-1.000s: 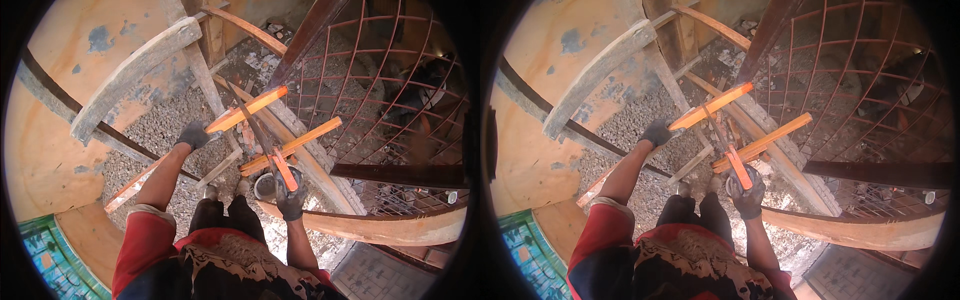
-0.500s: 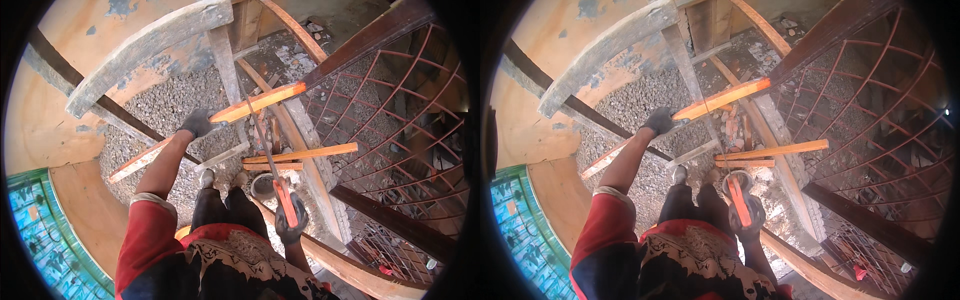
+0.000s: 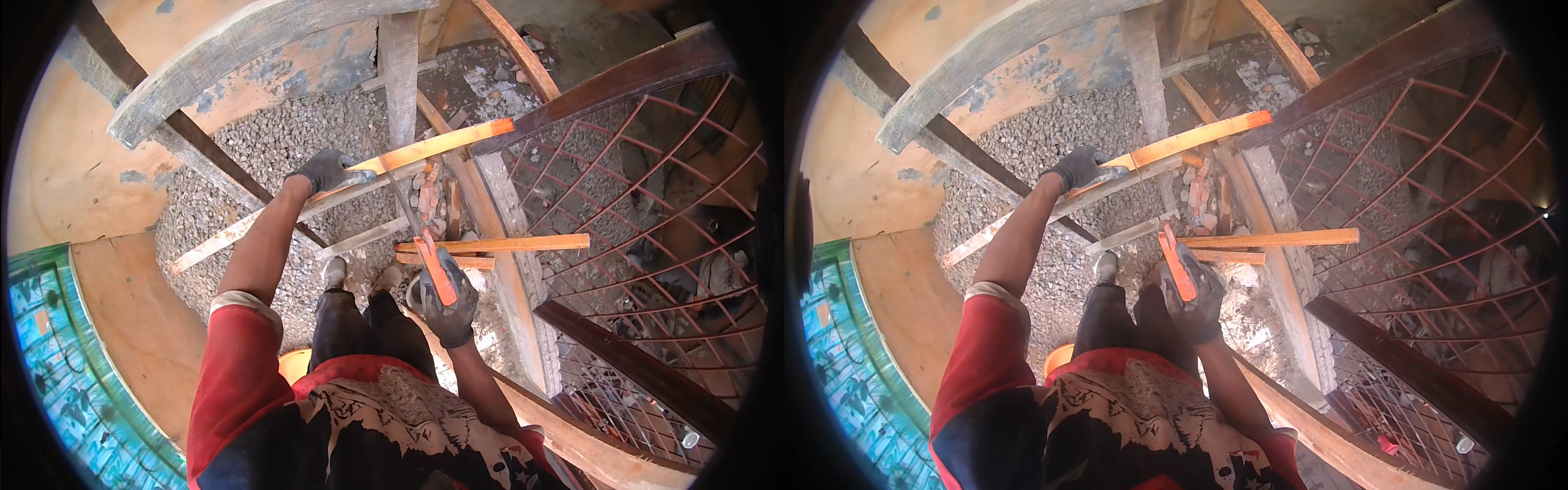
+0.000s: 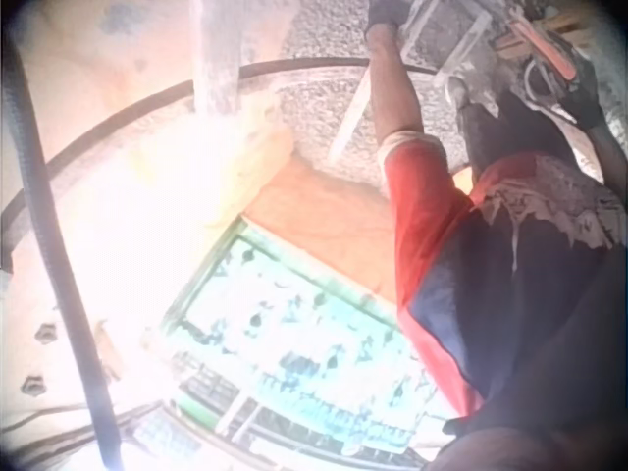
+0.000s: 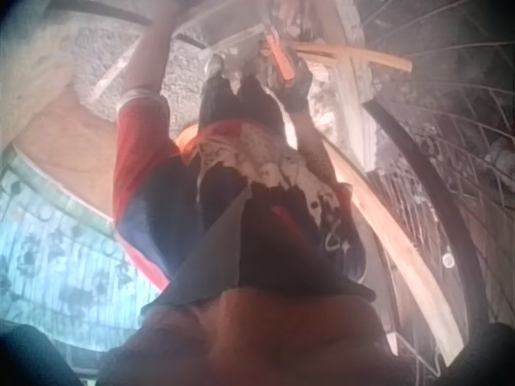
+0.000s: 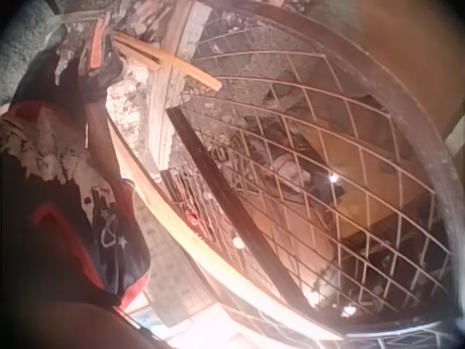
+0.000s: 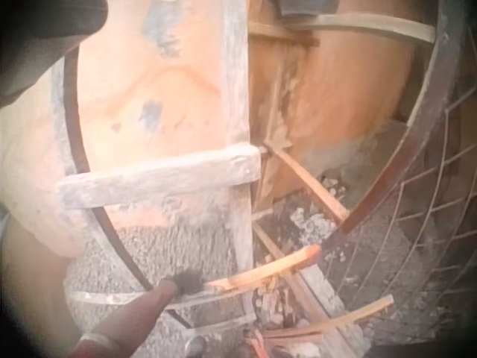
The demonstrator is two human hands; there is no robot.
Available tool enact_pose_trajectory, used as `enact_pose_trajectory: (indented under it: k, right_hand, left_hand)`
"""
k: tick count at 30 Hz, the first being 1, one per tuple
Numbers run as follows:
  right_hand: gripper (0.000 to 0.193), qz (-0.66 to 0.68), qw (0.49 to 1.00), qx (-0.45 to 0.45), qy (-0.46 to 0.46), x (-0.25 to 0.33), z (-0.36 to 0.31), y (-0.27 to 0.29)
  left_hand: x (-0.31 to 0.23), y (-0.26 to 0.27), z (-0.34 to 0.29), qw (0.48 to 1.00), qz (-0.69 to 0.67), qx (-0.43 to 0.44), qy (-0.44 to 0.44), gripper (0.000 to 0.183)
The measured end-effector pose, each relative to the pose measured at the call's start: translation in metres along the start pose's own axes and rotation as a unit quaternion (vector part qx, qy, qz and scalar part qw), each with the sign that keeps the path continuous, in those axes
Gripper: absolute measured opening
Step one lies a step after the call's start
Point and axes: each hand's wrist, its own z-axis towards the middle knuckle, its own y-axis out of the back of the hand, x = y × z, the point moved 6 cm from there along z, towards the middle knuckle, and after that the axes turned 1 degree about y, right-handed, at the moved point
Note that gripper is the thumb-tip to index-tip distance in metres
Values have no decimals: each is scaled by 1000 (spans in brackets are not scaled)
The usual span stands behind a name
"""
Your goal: The person constructs a curved wooden formwork against a wall using a hammer and nails. They position wooden planks and curved supports, hammering them into place to create a stable structure. The person also uses a saw to cut a wooden plank to size.
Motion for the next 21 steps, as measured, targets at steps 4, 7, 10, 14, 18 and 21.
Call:
enact_pose_trajectory:
  k: [4, 7, 10, 14, 18, 21]
  right_hand:
    - [46, 39, 999, 27, -26, 1, -16, -13]
    - [46, 28, 998, 44, -32, 6, -20, -16]
    - [45, -1, 998, 64, -8, 14, -13, -12]
    - [44, 17, 999, 47, -2, 8, -31, -8]
    - [44, 40, 996, 77, -37, 12, -30, -9]
    - [43, -25, 999, 37, 4, 6, -28, -17]
  left_hand:
    - [4, -5, 4, 998, 60, -3, -32, 47]
    - [2, -22, -5, 983, 104, -130, -82, 41]
    - [-3, -30, -19, 972, 95, -206, -69, 40]
    - [4, -23, -12, 970, 76, -215, -81, 35]
    - [8, -25, -6, 977, 83, -189, -46, 38]
    - [0, -19, -8, 983, 68, -167, -19, 38]
